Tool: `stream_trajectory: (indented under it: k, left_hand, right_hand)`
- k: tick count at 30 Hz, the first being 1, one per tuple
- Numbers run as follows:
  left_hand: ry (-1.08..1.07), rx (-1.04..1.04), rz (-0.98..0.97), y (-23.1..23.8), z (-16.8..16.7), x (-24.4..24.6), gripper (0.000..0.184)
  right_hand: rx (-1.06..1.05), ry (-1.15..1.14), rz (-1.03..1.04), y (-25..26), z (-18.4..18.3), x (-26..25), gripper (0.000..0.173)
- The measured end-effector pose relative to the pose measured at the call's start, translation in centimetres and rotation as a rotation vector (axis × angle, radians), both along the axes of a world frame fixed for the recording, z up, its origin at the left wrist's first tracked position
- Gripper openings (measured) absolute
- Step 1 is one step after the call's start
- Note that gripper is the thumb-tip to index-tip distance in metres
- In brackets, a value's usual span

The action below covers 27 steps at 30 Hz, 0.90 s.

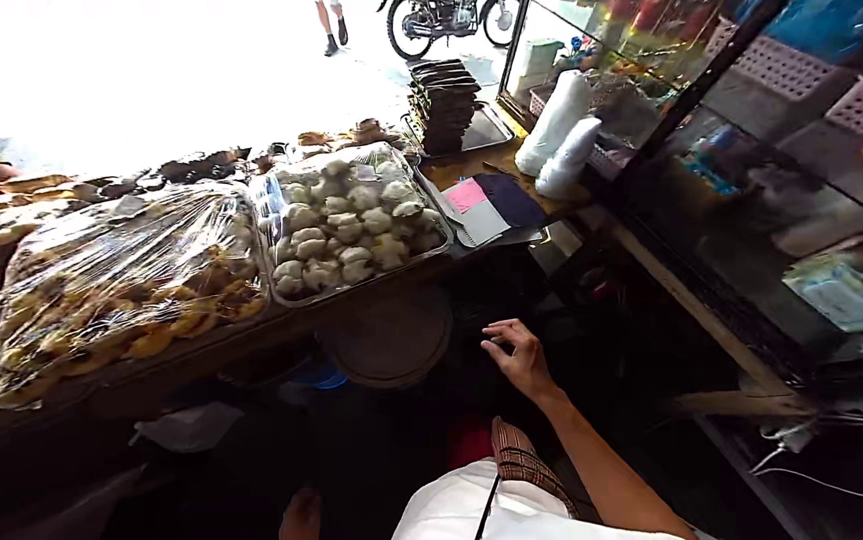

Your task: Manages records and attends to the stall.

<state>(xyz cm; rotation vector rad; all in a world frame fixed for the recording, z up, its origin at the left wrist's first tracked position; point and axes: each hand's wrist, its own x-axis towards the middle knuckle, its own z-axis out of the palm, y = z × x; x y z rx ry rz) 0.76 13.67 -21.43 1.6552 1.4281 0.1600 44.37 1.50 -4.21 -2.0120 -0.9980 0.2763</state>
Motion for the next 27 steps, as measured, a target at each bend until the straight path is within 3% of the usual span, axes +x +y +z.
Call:
stream_trajectory:
  k: [3, 6, 9, 11, 14, 18, 22, 27]
  left_hand:
    - [-0.336, -0.012, -0.098, 4.1, 5.7, 15.2, 0.045]
    - [-0.51, -0.133, -0.19, 5.3, 10.3, 29.4, 0.056]
    - [-0.589, -0.145, -0.121, 6.5, 11.6, 41.0, 0.073]
    - [-0.635, -0.099, -0.051, 7.2, 11.4, 46.2, 0.076]
    - [-0.658, -0.096, 0.046, 8.2, 12.0, 50.5, 0.069]
    - [-0.591, -0.057, 0.072, 10.0, 13.4, 52.9, 0.042]
    - [-0.495, -0.086, 0.086, 10.9, 13.3, 54.1, 0.045]
    - [-0.413, -0.082, 0.091, 11.3, 13.0, 56.0, 0.051]
  right_hand:
    - [0.099, -0.059, -0.147, 0.6, 0.5, 6.1, 0.023]
    - [0.184, -0.139, -0.144, 2.3, -0.3, 12.5, 0.021]
    - [0.229, -0.116, -0.093, 4.9, -1.0, 19.3, 0.022]
    - [0.223, -0.077, -0.053, 6.4, -1.0, 22.4, 0.024]
    - [0.207, 0.014, 0.077, 9.0, -0.7, 25.3, 0.028]
    - [0.082, 0.173, 0.328, 14.2, -1.9, 28.4, 0.044]
    - [-0.02, 0.268, 0.496, 20.0, -3.7, 29.7, 0.056]
    - [-0.131, 0.564, 0.459, 24.9, -5.0, 29.8, 0.057]
